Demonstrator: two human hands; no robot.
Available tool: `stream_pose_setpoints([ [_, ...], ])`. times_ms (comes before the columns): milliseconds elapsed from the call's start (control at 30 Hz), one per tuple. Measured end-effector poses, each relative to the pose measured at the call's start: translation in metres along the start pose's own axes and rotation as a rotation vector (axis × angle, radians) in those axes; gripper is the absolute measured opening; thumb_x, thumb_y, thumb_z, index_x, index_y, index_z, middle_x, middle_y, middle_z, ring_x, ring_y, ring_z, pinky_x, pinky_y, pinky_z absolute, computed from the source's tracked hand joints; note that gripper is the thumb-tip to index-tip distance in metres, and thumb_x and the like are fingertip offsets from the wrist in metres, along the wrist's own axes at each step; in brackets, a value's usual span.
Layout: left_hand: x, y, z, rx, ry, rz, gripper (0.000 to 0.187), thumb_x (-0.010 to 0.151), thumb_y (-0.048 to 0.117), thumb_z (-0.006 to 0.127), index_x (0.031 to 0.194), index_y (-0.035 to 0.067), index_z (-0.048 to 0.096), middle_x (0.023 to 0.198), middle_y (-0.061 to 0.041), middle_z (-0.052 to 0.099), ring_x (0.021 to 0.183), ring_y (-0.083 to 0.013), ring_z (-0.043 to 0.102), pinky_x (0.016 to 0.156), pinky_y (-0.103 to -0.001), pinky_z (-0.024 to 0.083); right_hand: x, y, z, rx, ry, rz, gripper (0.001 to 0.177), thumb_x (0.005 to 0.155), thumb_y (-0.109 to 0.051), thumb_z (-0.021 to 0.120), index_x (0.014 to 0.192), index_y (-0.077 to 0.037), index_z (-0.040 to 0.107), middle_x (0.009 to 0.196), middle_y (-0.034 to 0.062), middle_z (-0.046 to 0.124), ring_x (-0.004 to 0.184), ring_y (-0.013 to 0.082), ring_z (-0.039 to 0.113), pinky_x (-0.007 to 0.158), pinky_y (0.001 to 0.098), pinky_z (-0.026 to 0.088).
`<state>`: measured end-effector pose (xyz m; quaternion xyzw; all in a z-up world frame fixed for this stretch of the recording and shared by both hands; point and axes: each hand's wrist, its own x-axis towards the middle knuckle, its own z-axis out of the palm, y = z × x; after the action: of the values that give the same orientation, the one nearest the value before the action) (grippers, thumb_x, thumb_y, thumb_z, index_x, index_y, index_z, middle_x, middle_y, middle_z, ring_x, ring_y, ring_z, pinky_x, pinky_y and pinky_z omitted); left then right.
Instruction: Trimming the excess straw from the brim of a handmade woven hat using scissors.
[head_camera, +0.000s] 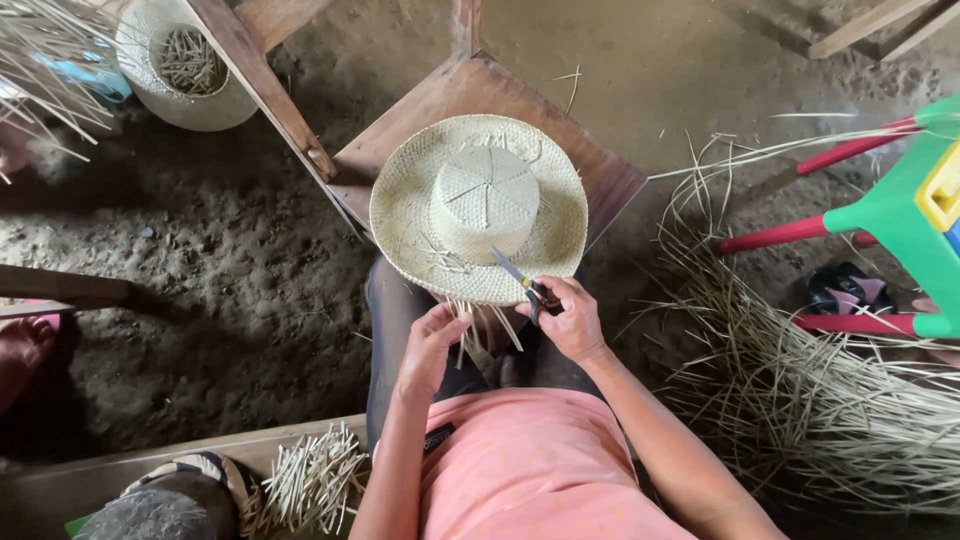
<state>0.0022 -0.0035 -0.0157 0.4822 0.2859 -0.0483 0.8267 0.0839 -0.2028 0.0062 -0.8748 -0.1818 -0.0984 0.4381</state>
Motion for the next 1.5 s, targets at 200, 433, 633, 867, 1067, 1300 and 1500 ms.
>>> stream_pose_setpoints([
  [200,-0.011,0.041,-0.003,0.897,0.219,0.337,0.015,0.08,0.021,0.067,0.067,0.013,0.065,0.055,-0.008,0.056,0.061,-0.0261,0.055,0.062,-0.036,0.044,0.004,0.004,-0.007,-0.035,-0.077,-0.083,0.04,0.059,-0.023,0.088,0.093,-0.015,0.069,0.07,-0.0014,0.062,0.067,0.0154,0.065,0.063,0.024,0.058],
  [433,0.064,0.053,-0.015,1.448,0.108,0.936,0.025,0.073,0.019,0.07,0.097,0.025,0.066,0.089,0.004,0.057,0.094,-0.0205,0.05,0.072,-0.034,0.04,0.006,0.01,-0.015,-0.051,-0.122,-0.093,0.037,0.062,-0.024,0.087,0.093,-0.015,0.069,0.069,-0.0001,0.064,0.069,0.017,0.065,0.065,0.0267,0.057],
  [633,0.102,0.059,-0.015,1.786,-0.167,0.553,0.046,0.065,0.038,0.081,0.107,0.024,0.067,0.107,0.005,0.057,0.106,-0.0198,0.039,0.089,-0.037,0.033,0.002,0.021,-0.015,-0.106,-0.164,-0.161,0.037,0.063,-0.028,0.085,0.093,-0.017,0.068,0.07,-0.001,0.066,0.075,0.0173,0.064,0.071,0.0287,0.056],
  [867,0.109,0.047,-0.025,1.692,-0.214,0.659,0.036,0.066,0.039,0.077,0.097,0.025,0.067,0.098,0.008,0.058,0.106,-0.0172,0.04,0.092,-0.036,0.03,0.004,0.027,-0.018,-0.136,-0.188,-0.193,0.036,0.064,-0.027,0.084,0.095,-0.017,0.068,0.073,-0.0006,0.067,0.078,0.0181,0.064,0.073,0.0299,0.055],
  [1067,0.101,0.049,-0.022,1.678,-0.25,0.666,0.039,0.068,0.035,0.076,0.104,0.025,0.062,0.103,0.008,0.056,0.107,-0.0169,0.039,0.094,-0.035,0.031,0.006,0.03,-0.02,-0.133,-0.203,-0.202,0.037,0.063,-0.026,0.084,0.095,-0.017,0.068,0.073,-0.0015,0.067,0.078,0.0175,0.064,0.074,0.0295,0.055],
  [1300,0.113,0.035,-0.026,1.649,-0.294,0.684,0.024,0.072,0.036,0.072,0.093,0.027,0.063,0.093,0.009,0.056,0.101,-0.016,0.041,0.092,-0.034,0.03,0.005,0.037,-0.019,-0.153,-0.226,-0.22,0.038,0.064,-0.026,0.083,0.097,-0.017,0.068,0.074,-0.0011,0.067,0.081,0.0177,0.064,0.077,0.0291,0.054],
  [1500,0.129,0.022,-0.027,1.698,-0.269,0.741,0.011,0.077,0.035,0.067,0.083,0.027,0.062,0.083,0.009,0.052,0.098,-0.0141,0.042,0.09,-0.032,0.03,0.002,0.05,-0.018,-0.177,-0.243,-0.214,0.039,0.064,-0.027,0.083,0.098,-0.018,0.068,0.077,-0.0013,0.067,0.083,0.0176,0.064,0.078,0.0298,0.054],
])
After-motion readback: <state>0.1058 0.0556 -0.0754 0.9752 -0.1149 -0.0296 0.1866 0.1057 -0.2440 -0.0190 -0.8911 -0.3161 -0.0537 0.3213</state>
